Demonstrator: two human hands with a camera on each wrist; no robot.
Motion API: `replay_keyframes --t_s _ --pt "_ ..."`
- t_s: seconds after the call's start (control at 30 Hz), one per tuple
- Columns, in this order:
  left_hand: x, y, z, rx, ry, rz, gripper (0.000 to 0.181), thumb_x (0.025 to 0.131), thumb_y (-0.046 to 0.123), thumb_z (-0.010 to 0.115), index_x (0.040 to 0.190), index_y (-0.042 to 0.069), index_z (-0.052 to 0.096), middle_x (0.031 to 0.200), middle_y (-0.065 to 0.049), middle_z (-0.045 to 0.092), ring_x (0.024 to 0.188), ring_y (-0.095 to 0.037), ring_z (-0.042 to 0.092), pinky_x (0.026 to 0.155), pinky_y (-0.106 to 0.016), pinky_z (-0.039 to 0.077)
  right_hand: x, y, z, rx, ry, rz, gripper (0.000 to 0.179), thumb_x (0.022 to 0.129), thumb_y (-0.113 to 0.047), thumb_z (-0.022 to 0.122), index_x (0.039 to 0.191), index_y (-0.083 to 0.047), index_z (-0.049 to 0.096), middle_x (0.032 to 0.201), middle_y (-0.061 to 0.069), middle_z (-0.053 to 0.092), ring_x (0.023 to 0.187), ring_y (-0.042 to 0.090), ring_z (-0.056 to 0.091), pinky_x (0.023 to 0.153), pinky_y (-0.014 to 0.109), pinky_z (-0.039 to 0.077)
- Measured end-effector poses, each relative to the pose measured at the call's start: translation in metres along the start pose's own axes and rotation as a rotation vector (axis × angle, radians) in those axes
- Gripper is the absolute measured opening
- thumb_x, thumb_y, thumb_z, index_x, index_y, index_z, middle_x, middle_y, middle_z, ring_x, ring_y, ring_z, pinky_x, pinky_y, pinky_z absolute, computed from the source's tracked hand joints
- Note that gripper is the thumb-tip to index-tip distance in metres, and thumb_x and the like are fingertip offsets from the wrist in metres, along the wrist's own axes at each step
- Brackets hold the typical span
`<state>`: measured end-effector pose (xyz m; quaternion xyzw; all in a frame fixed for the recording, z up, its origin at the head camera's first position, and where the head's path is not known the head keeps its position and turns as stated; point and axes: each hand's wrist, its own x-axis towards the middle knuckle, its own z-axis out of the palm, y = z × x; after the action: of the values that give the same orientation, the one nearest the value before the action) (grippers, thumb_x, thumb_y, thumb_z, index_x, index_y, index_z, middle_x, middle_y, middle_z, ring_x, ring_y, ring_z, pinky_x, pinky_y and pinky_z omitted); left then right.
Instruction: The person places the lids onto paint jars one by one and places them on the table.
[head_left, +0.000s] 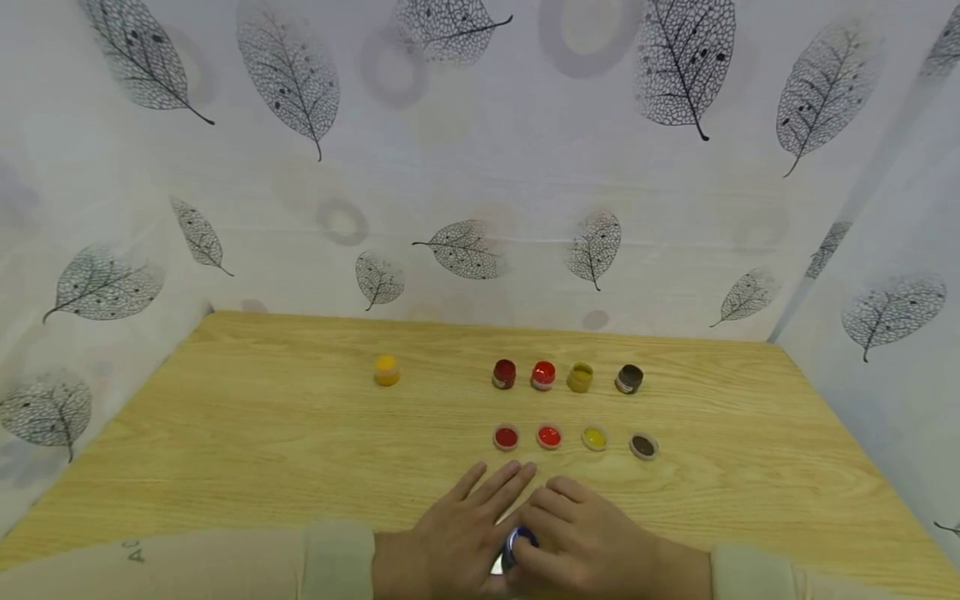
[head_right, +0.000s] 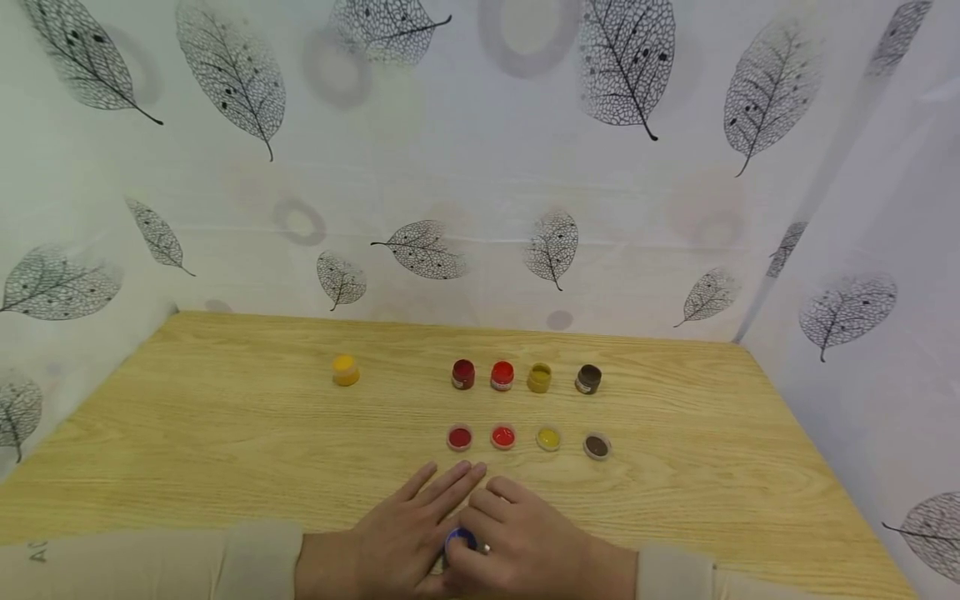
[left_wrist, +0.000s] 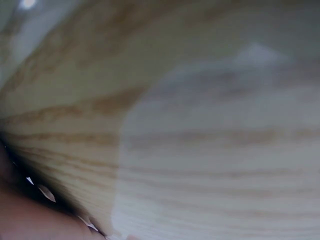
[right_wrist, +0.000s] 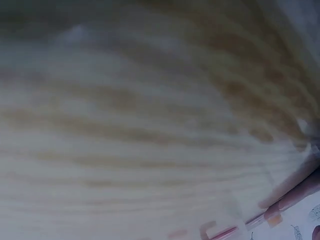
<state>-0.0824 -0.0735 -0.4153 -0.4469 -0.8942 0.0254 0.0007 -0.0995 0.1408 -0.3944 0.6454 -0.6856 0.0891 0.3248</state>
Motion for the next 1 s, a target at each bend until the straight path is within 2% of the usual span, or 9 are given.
replay_keyframes --t_s 0.1,0.27,0.37,0.47,0.53,0.6,0.7,0.9,1.0 --pt "0.0 0.0 0.0 0.01 -0.003 -0.001 0.08 0.099 0.071 0.02 0.161 0.02 0.017 0.168 -0.007 0.016 0.155 -0.021 0.018 0.118 -0.048 0.032 0.0 -0.001 -0.001 -0.021 -0.019 0.002 0.02 0.098 -0.038 0.061 0.096 -0.019 0.066 0.088 -0.007 0.064 0.082 0.01 0.057 0.076 0.025 0.047" --pt "0.0 0.0 0.0 -0.007 -0.008 0.0 0.082 0.098 0.072 0.017 0.161 0.02 0.017 0.168 -0.007 0.015 0.155 -0.021 0.017 0.119 -0.049 0.032 -0.003 0.003 -0.007 -0.018 -0.137 -0.052 0.019 0.1 -0.036 0.056 0.103 -0.019 0.065 0.094 -0.007 0.065 0.087 0.01 0.059 0.081 0.027 0.05" --pt "0.0 0.0 0.0 -0.056 -0.018 -0.003 0.082 0.098 0.072 0.015 0.161 0.019 0.018 0.169 -0.007 0.014 0.155 -0.021 0.016 0.119 -0.05 0.03 -0.004 0.012 -0.008 0.003 -0.186 -0.141 0.02 0.101 -0.034 0.055 0.106 -0.019 0.066 0.102 -0.007 0.068 0.092 0.009 0.061 0.086 0.028 0.051" --pt "-0.001 0.0 0.0 -0.079 -0.019 -0.005 0.083 0.099 0.071 0.016 0.161 0.016 0.018 0.169 -0.007 0.013 0.155 -0.021 0.015 0.119 -0.05 0.03 -0.003 0.021 -0.007 0.02 -0.188 -0.242 0.019 0.102 -0.031 0.054 0.106 -0.018 0.066 0.111 -0.005 0.07 0.099 0.01 0.062 0.089 0.029 0.05" --pt "-0.001 0.0 0.001 -0.057 -0.006 -0.003 0.085 0.099 0.071 0.017 0.161 0.013 0.019 0.168 -0.008 0.015 0.155 -0.022 0.016 0.119 -0.05 0.031 -0.002 0.025 -0.005 0.02 -0.179 -0.295 0.018 0.102 -0.029 0.053 0.105 -0.017 0.066 0.111 -0.004 0.07 0.1 0.011 0.062 0.09 0.029 0.05" --pt "-0.001 0.001 0.001 -0.029 0.008 -0.002 0.086 0.099 0.072 0.017 0.16 0.011 0.019 0.168 -0.008 0.016 0.155 -0.022 0.017 0.118 -0.049 0.033 -0.001 0.026 -0.005 0.027 -0.173 -0.313 0.018 0.102 -0.028 0.053 0.103 -0.017 0.066 0.111 -0.004 0.071 0.1 0.011 0.062 0.091 0.029 0.05" --pt "0.0 0.001 0.002 -0.024 0.011 -0.01 0.085 0.099 0.072 0.017 0.161 0.014 0.018 0.168 -0.007 0.017 0.154 -0.021 0.018 0.118 -0.049 0.033 -0.001 0.022 -0.005 0.031 -0.17 -0.262 0.018 0.103 -0.027 0.052 0.103 -0.017 0.066 0.108 -0.005 0.069 0.097 0.009 0.061 0.089 0.027 0.051" --pt "0.0 0.001 0.003 0.026 0.007 -0.005 0.077 0.1 0.068 0.023 0.161 0.021 0.019 0.168 -0.006 0.017 0.154 -0.02 0.018 0.118 -0.049 0.033 0.002 -0.002 -0.006 -0.02 -0.21 -0.034 0.016 0.103 -0.031 0.049 0.101 -0.02 0.06 0.093 -0.01 0.056 0.085 0.007 0.051 0.077 0.021 0.045" --pt "0.0 0.001 0.003 0.042 0.01 -0.003 0.075 0.101 0.066 0.025 0.161 0.021 0.02 0.168 -0.006 0.017 0.154 -0.02 0.019 0.118 -0.048 0.033 0.003 -0.006 -0.006 -0.043 -0.24 -0.006 0.018 0.103 -0.035 0.049 0.1 -0.021 0.059 0.09 -0.01 0.053 0.083 0.007 0.048 0.076 0.021 0.043"
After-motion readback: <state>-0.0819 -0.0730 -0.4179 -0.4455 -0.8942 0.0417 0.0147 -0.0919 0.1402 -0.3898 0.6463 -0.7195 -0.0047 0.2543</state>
